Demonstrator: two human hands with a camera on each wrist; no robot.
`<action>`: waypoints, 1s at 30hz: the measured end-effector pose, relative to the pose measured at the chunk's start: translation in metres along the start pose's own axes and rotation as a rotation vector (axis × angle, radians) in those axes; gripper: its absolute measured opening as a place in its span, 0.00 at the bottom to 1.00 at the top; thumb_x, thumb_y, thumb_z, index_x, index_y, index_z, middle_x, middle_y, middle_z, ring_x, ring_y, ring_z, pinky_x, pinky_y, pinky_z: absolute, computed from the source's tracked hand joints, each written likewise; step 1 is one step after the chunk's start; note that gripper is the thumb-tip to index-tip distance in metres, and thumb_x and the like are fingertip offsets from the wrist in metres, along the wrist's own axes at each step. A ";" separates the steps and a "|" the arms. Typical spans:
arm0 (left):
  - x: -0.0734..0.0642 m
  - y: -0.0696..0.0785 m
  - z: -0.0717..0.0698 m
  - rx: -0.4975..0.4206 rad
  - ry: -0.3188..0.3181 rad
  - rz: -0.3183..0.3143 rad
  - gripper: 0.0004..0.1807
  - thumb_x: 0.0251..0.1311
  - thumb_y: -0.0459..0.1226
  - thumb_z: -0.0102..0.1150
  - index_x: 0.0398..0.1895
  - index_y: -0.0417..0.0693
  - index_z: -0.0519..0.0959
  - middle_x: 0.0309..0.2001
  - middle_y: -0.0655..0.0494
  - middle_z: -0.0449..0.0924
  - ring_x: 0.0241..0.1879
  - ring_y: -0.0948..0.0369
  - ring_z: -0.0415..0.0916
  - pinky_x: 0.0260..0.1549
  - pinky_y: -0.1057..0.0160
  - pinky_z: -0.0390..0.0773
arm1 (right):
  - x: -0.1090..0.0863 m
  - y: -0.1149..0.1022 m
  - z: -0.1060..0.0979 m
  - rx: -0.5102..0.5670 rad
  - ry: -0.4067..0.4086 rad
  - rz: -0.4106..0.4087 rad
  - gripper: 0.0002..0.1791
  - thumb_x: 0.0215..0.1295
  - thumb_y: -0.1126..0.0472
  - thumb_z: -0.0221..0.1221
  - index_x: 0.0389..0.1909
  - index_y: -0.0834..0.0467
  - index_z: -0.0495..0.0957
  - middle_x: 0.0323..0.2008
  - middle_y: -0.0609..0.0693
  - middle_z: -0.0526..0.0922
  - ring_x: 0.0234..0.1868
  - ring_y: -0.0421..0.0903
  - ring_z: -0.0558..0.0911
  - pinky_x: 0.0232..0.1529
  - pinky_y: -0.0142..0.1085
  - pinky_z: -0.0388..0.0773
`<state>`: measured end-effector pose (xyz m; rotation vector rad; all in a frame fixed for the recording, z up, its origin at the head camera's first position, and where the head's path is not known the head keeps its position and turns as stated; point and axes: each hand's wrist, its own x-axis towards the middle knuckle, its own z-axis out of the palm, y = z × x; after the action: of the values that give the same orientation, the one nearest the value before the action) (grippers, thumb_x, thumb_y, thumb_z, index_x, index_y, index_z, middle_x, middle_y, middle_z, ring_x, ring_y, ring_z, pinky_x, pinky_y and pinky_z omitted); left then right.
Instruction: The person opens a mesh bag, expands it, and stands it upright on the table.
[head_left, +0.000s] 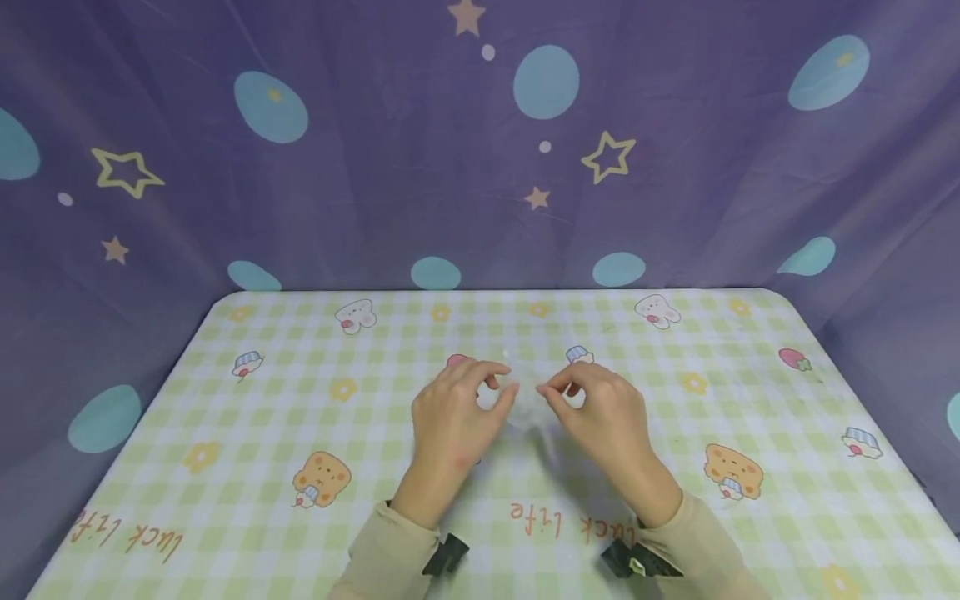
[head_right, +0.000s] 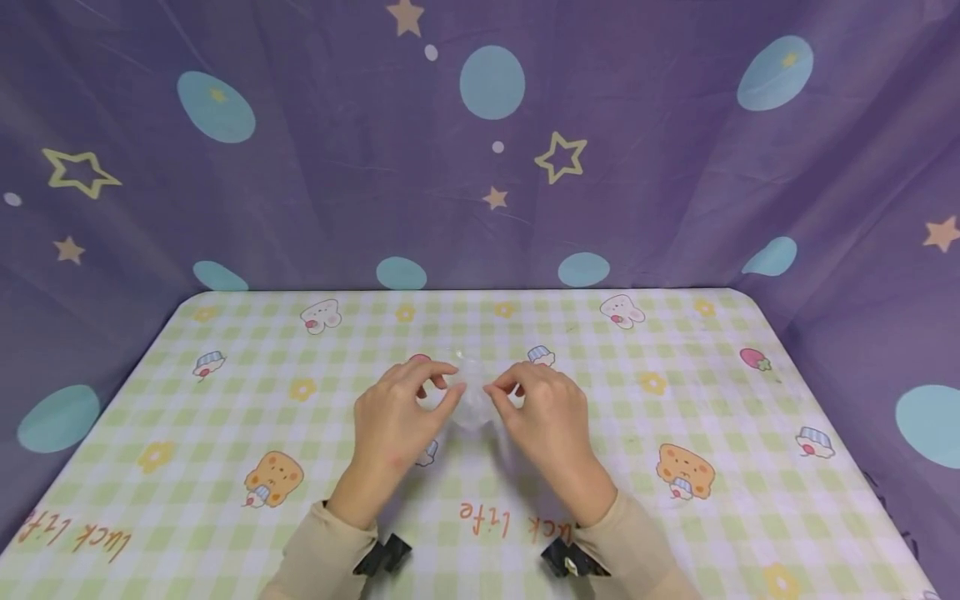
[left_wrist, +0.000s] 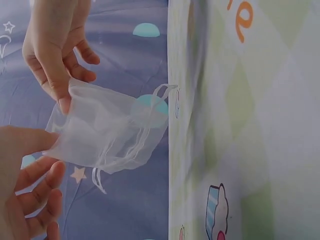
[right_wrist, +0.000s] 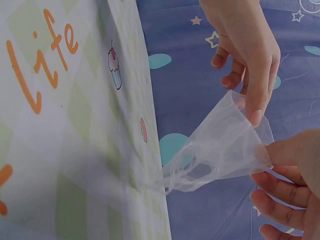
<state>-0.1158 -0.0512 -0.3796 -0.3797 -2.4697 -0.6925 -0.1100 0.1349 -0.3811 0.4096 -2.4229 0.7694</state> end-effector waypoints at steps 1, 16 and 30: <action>0.000 0.000 0.000 -0.001 0.002 0.013 0.09 0.52 0.45 0.73 0.37 0.61 0.87 0.29 0.71 0.81 0.25 0.68 0.75 0.22 0.67 0.72 | 0.000 0.000 0.000 0.000 0.000 -0.002 0.10 0.50 0.60 0.76 0.24 0.51 0.83 0.24 0.42 0.83 0.23 0.43 0.78 0.23 0.35 0.72; 0.001 -0.001 -0.001 -0.008 0.098 -0.053 0.02 0.54 0.41 0.68 0.27 0.59 0.88 0.24 0.68 0.82 0.23 0.65 0.75 0.19 0.63 0.72 | -0.001 -0.002 0.000 -0.005 -0.051 -0.011 0.07 0.53 0.58 0.74 0.32 0.51 0.87 0.25 0.41 0.83 0.25 0.40 0.79 0.23 0.34 0.73; 0.000 0.001 0.000 -0.009 0.033 -0.010 0.08 0.54 0.43 0.71 0.38 0.60 0.87 0.25 0.72 0.80 0.24 0.68 0.73 0.20 0.66 0.70 | 0.002 0.002 0.000 -0.019 0.079 -0.076 0.07 0.49 0.61 0.76 0.28 0.52 0.87 0.23 0.43 0.83 0.22 0.40 0.77 0.21 0.35 0.72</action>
<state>-0.1155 -0.0506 -0.3791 -0.3571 -2.4400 -0.7092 -0.1126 0.1363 -0.3809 0.4526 -2.3259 0.7164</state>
